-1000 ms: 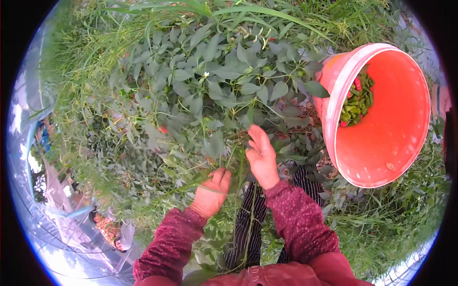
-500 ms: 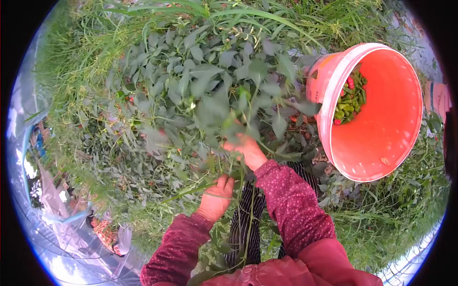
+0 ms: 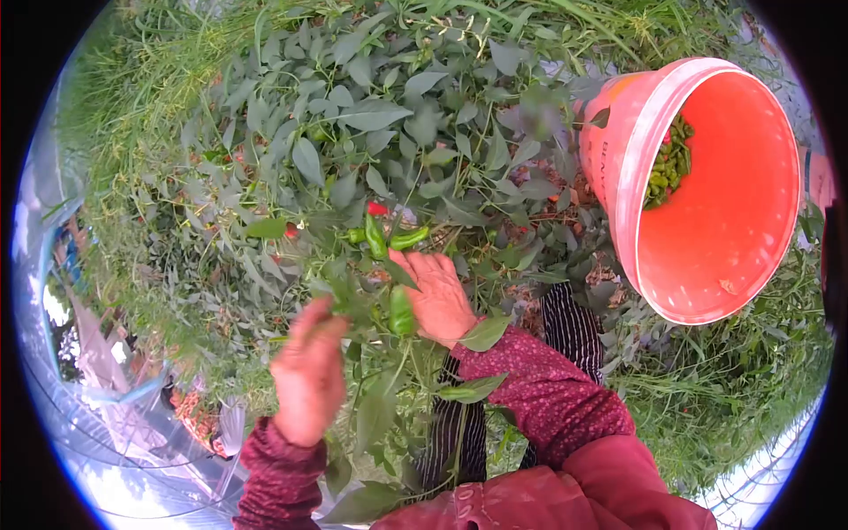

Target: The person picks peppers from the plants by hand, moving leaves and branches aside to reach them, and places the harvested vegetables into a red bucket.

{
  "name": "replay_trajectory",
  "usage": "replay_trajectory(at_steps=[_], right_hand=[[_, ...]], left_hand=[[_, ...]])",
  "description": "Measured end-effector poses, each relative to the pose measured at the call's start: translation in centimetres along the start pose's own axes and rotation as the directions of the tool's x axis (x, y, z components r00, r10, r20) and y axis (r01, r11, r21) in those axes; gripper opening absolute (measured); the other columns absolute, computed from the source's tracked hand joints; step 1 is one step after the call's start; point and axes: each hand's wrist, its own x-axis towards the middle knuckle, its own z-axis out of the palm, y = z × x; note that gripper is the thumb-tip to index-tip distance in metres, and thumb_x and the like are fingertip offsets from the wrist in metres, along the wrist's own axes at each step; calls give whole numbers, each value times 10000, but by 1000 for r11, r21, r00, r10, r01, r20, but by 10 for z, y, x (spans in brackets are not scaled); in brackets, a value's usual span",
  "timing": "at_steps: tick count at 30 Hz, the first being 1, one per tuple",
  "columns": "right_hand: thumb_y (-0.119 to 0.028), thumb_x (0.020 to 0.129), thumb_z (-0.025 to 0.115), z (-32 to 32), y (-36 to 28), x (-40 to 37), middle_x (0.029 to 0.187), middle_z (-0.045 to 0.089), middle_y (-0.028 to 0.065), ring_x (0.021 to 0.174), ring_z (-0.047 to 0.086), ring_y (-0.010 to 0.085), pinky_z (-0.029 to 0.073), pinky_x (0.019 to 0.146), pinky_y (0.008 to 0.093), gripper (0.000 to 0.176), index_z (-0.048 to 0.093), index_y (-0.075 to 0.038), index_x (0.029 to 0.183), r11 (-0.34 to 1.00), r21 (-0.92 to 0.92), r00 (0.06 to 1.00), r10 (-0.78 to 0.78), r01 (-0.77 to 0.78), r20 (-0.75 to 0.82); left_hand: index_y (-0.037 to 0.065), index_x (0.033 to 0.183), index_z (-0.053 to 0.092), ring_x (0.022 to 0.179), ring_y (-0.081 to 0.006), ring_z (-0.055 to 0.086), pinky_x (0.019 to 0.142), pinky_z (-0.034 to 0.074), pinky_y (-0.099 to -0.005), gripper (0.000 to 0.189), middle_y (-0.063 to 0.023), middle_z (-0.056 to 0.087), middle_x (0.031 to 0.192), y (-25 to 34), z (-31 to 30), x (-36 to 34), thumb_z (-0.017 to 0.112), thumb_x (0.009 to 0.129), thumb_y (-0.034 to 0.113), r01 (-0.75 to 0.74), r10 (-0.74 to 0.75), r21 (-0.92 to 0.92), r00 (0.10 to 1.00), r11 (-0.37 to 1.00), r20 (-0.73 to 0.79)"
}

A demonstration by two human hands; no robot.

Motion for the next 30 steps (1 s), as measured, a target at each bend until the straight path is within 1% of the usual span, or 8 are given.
replay_trajectory(at_steps=[4,6,8,13,17,22,28,30], right_hand=[[-95,704,560,6,-1,0,1041,499,124,1001,490,291,333,917,404,616,412,-24,1297,1000,-22,1000,3,-2,10],[-89,722,540,7,-1,-2,1047,508,116,1007,489,285,330,925,405,574,429,-29,1281,1000,11,1000,8,-8,-2],[-81,729,529,7,-2,-2,1039,512,110,1003,491,277,331,925,405,561,433,-31,1279,1000,6,1000,27,-27,-13],[-76,749,510,3,-5,2,981,516,84,985,503,251,328,937,394,558,425,-42,1300,998,0,998,66,-66,19],[-96,762,504,10,-3,4,954,518,79,957,510,246,327,935,390,557,425,-62,1312,996,39,995,83,-81,-49],[-119,780,489,-4,-7,8,920,515,65,913,516,232,329,894,393,544,430,-98,1320,983,122,991,133,-135,30],[-138,743,555,14,2,-1,886,513,50,882,522,234,350,854,389,442,545,-89,1182,999,37,999,8,-9,32],[-129,733,563,13,-5,-2,894,522,46,889,523,233,351,865,392,468,534,-87,1198,1000,10,1000,18,-18,-5]], left_hand=[[23,1075,590,849,-274,653,690,536,-322,407,-190,593,1086,26,-15,52,495,717,-145,52,-70,-147,989,988,-127],[29,1085,572,827,-278,632,665,530,-325,384,-162,582,1020,34,0,70,541,717,-79,-135,132,23,985,991,112],[17,1065,557,790,-274,595,635,520,-338,355,-129,540,933,15,33,76,570,710,19,-232,137,251,929,940,344],[45,1007,566,800,-194,558,581,494,-304,323,-66,491,921,-27,73,71,581,698,137,-371,116,554,890,745,441],[77,919,571,798,-214,557,587,494,-303,241,-62,515,900,-23,67,66,601,692,149,-415,237,522,896,745,375],[91,777,521,731,-233,559,589,487,-345,144,-69,530,755,-4,66,33,617,681,140,-270,50,489,908,829,416],[62,846,558,663,-286,601,583,477,-395,248,-121,576,716,11,39,26,664,623,69,-7,-76,130,783,992,618],[53,921,580,662,-293,628,598,502,-374,296,-148,617,765,4,28,22,661,637,62,13,-105,150,772,989,627]])
